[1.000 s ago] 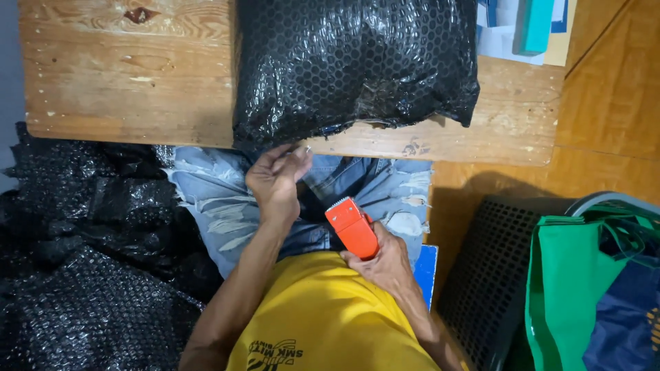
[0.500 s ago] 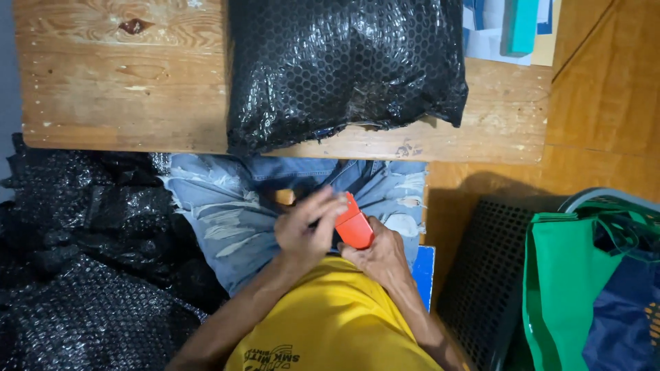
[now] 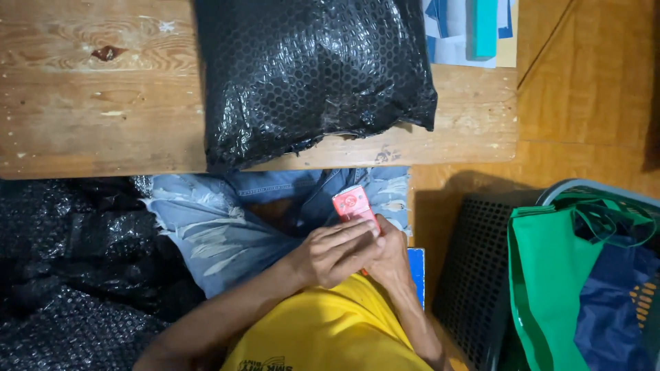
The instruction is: Securing an item inside black bubble wrap using a red tape dispenser on a wooden surface.
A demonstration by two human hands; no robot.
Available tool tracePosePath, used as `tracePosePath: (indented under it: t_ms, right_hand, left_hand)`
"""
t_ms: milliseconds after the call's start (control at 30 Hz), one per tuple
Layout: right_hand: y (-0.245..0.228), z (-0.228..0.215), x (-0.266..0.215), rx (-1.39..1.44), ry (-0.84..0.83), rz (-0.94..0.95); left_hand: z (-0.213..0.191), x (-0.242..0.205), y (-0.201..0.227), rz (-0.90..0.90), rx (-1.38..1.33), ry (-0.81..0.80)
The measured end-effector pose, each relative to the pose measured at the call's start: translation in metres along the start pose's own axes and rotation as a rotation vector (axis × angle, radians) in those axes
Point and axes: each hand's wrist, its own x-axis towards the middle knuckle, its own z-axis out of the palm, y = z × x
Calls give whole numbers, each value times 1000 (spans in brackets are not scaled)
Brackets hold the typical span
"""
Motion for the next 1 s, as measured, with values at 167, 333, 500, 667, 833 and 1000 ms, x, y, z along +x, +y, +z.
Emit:
tracePosePath:
  t_ms: [167, 333, 500, 667, 833, 1000]
  right_hand:
    - [-9, -13, -3, 61, 75, -30]
    - [-18, -21, 3, 297, 94, 151]
    - [23, -58, 14, 111, 523, -30]
    - [13, -110, 49, -395, 824, -187]
    - [27, -155, 119, -673, 828, -422]
    - [25, -168, 159, -875, 805, -496]
  left_hand:
    - [8, 17, -1, -22, -75, 17]
    - [12, 12, 34, 74, -153, -291]
    - [4, 53, 45, -168, -153, -227]
    - [-4, 75, 36, -997, -507, 190]
    - [-10, 58, 17, -1129, -1042, 580]
    - [-25, 59, 11, -1218, -1058, 711]
